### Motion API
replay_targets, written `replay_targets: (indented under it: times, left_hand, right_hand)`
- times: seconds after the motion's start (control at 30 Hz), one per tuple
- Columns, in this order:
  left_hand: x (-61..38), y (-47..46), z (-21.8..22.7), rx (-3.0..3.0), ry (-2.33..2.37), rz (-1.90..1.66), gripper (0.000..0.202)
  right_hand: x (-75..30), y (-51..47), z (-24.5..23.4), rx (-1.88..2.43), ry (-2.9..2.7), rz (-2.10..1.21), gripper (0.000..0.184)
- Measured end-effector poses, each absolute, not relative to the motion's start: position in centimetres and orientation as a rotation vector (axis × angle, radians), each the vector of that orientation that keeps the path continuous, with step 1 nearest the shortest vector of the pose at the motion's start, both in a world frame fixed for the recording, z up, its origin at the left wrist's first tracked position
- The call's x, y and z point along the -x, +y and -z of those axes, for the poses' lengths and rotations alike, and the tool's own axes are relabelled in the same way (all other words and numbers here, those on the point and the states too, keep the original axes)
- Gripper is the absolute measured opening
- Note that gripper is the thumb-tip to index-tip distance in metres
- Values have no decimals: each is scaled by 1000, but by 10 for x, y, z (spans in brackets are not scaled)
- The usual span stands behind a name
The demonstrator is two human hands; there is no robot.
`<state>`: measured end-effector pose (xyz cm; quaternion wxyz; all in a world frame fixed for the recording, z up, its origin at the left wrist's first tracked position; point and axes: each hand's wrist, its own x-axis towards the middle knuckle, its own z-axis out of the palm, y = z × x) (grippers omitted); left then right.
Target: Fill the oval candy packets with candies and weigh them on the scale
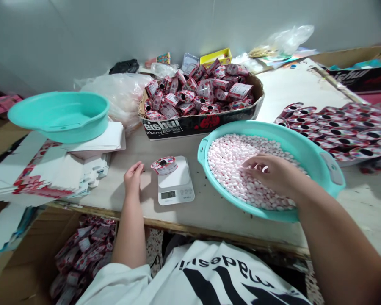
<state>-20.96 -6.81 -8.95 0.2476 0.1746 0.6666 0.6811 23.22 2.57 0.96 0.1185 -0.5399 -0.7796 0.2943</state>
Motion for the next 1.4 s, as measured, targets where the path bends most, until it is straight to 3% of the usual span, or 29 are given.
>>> replay_targets:
  times: [0.5,0.77,1.0,1.23,1.4]
  left_hand:
    - [201,-69,78,-408,1835,-1843,25]
    - [197,-70,75,-378,1889,-1781,30]
    - [188,-72,72,-446,1914,-1733,28]
    - [188,-68,78,-483,1918,-1702,29]
    - [187,-71,78,-583,1910,-1684,34]
  right_hand:
    - [-227,22,-15,1512,-2102,-620,30]
    - [-131,37,-74,978,-2367,-598,26]
    - [-25,49,-59,574,-2759,-755,20]
    - [-4,56,-47,582,-2859,-796,20]
    - [-49,57,-65,695,-2615,-709,35]
